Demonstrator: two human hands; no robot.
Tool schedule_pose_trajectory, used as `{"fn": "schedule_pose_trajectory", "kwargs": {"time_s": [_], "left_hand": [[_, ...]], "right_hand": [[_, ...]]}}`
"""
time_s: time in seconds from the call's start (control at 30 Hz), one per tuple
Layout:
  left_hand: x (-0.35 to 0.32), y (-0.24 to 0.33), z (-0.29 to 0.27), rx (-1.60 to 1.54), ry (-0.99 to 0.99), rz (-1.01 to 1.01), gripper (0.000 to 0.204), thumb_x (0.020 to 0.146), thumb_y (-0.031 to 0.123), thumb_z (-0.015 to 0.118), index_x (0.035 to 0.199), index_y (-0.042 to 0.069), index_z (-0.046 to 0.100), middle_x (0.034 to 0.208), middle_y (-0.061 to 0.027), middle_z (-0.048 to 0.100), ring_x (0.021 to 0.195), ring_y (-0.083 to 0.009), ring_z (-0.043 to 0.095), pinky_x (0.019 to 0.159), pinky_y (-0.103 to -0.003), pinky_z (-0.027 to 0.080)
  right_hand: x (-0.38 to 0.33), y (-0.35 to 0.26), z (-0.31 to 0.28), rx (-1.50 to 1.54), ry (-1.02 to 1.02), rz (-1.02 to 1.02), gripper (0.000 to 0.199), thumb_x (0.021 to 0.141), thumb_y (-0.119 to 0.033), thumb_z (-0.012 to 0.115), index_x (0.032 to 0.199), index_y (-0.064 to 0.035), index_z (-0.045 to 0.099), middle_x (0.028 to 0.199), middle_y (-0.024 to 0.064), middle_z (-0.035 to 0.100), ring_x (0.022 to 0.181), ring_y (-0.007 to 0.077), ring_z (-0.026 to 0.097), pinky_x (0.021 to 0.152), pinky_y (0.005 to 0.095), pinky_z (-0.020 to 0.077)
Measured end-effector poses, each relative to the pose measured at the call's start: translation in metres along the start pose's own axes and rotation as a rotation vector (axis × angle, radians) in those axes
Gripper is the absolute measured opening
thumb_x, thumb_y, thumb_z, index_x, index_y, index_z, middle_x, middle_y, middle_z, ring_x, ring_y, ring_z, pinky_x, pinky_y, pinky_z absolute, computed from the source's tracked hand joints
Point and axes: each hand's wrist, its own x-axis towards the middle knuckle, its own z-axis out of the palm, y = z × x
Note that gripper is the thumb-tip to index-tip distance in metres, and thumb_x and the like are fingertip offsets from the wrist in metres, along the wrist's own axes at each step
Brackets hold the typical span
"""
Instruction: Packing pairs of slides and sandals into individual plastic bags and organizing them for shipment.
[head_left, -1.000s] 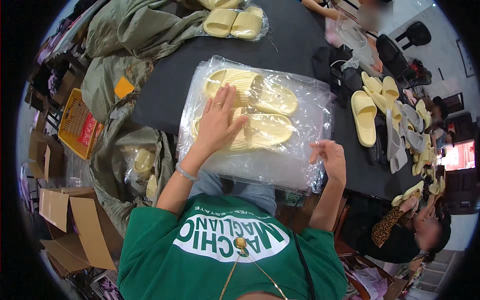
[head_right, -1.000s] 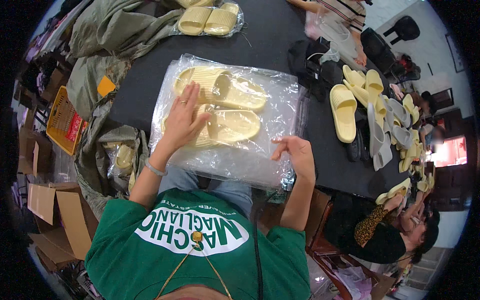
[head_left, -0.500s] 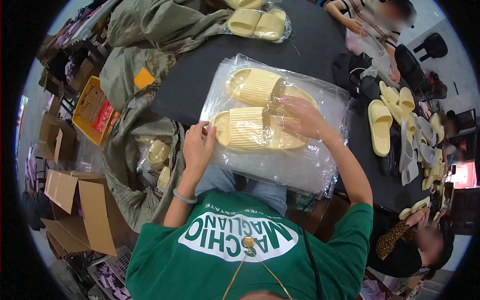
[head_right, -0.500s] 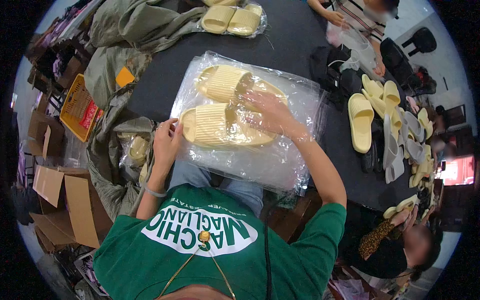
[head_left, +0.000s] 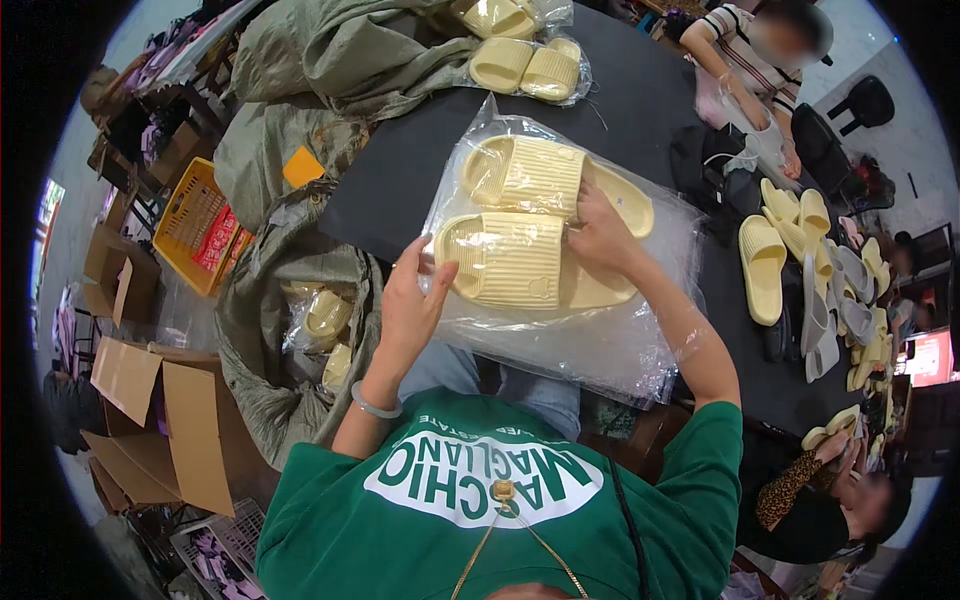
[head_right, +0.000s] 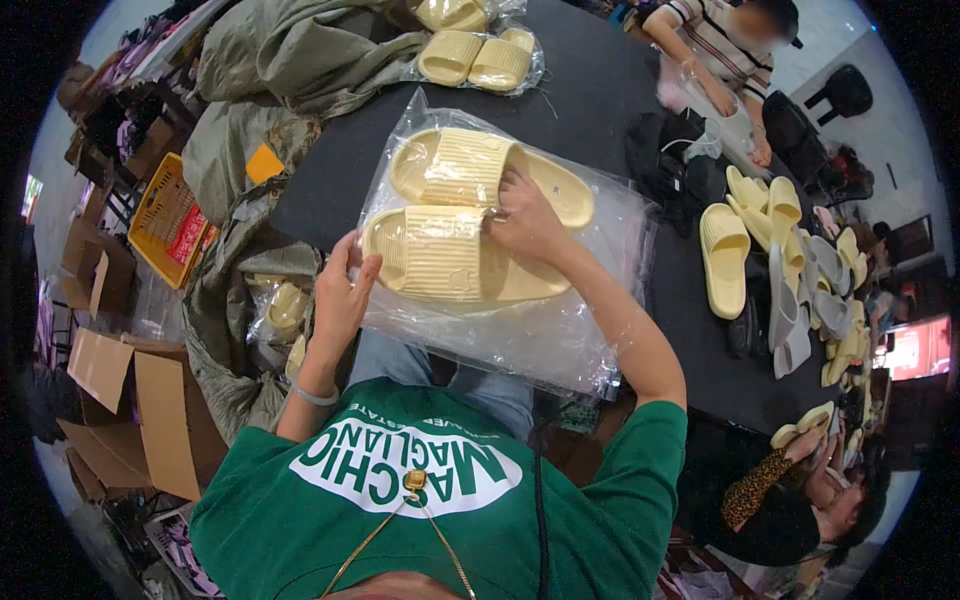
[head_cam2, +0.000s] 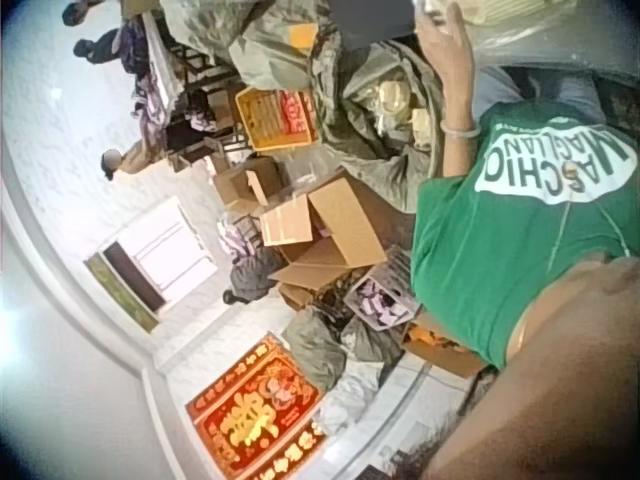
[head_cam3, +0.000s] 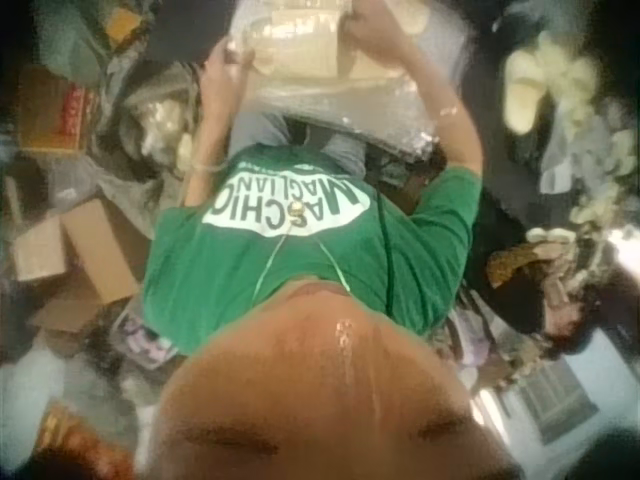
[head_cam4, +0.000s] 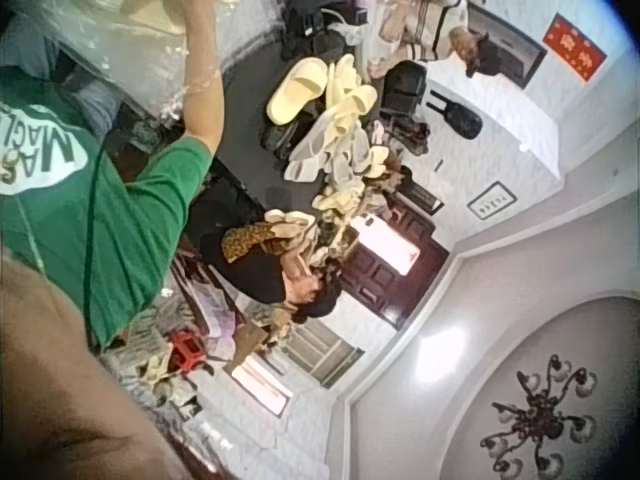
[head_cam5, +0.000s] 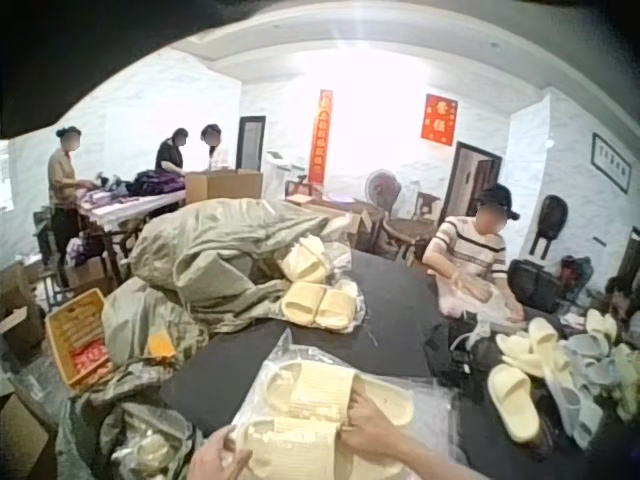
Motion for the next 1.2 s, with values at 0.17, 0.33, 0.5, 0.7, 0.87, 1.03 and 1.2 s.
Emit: {"fn": "schedule_pose_trajectory", "kwargs": {"time_s": [0.17,0.33,0.5,0.7,0.87,1.03,1.2], "left_hand": [[-0.008,-0.004,-0.012,-0.404,-0.185,-0.387,0.026,0.088,0.023,0.069,0.077,0.003,0.057,0.055,0.0085,0.036,0.052,-0.0001,0.033,0.045,-0.019,0.025],[-0.012,-0.016,-0.015,-0.591,-0.028,-0.516,0.037,0.093,0.032,0.062,0.067,0.006,0.055,0.058,0.0099,0.039,0.054,0.0009,0.029,0.046,-0.02,0.019],[-0.011,-0.043,-0.004,-0.278,-0.011,-0.359,0.038,0.094,0.032,0.06,0.07,0.002,0.06,0.056,0.0072,0.043,0.056,-0.0021,0.038,0.05,-0.021,0.029],[0.007,-0.023,0.011,0.462,-0.007,0.261,0.045,0.085,0.023,0.066,0.122,0.002,0.052,0.119,-0.0146,0.058,0.106,-0.0338,0.056,0.088,-0.041,0.045],[0.027,-0.008,0.047,0.288,-0.442,0.522,0.067,0.091,0.035,0.057,0.142,0.0,0.032,0.147,-0.0179,0.033,0.139,-0.0338,0.026,0.11,-0.045,0.026],[0.02,-0.047,0.075,0.449,-0.536,0.428,0.074,0.093,0.051,0.045,0.146,0.003,0.024,0.152,-0.0183,0.023,0.142,-0.0333,0.018,0.114,-0.045,0.014],[0.02,-0.026,0.074,0.563,-0.54,0.411,0.086,0.084,0.065,0.049,0.148,0.012,0.027,0.153,-0.0224,0.017,0.142,-0.0381,0.015,0.113,-0.049,0.014]], "right_hand": [[-0.01,-0.006,-0.023,-0.081,0.034,0.001,0.034,0.072,-0.011,0.065,0.105,-0.0078,0.067,0.112,0.0145,0.062,0.118,0.0352,0.048,0.103,0.0442,0.0357],[-0.044,-0.036,-0.032,-0.13,0.02,0.13,0.032,0.072,-0.012,0.065,0.104,-0.0064,0.067,0.111,0.0151,0.062,0.116,0.0356,0.05,0.105,0.0451,0.034],[-0.077,-0.012,-0.042,-0.301,0.001,0.1,0.035,0.072,-0.014,0.067,0.106,-0.008,0.066,0.113,0.0132,0.062,0.115,0.0321,0.051,0.105,0.0447,0.0328],[-0.095,0.019,-0.039,-0.272,-0.019,0.233,0.043,0.074,-0.023,0.068,0.112,-0.0057,0.063,0.113,0.015,0.061,0.116,0.0324,0.05,0.104,0.0444,0.0327],[-0.09,0.026,-0.033,-0.28,-0.051,0.206,0.041,0.072,-0.022,0.067,0.107,-0.0023,0.064,0.107,0.017,0.061,0.111,0.0334,0.052,0.102,0.0437,0.0348],[-0.143,0.052,-0.062,-0.745,-0.09,0.083,0.028,0.072,-0.012,0.063,0.098,-0.0038,0.068,0.11,0.0171,0.063,0.114,0.0339,0.052,0.103,0.0421,0.035],[-0.165,-0.005,-0.15,-0.342,0.241,0.448,0.033,0.074,-0.006,0.061,0.106,-0.0026,0.067,0.116,0.016,0.062,0.117,0.0348,0.05,0.101,0.0415,0.0364]]}}
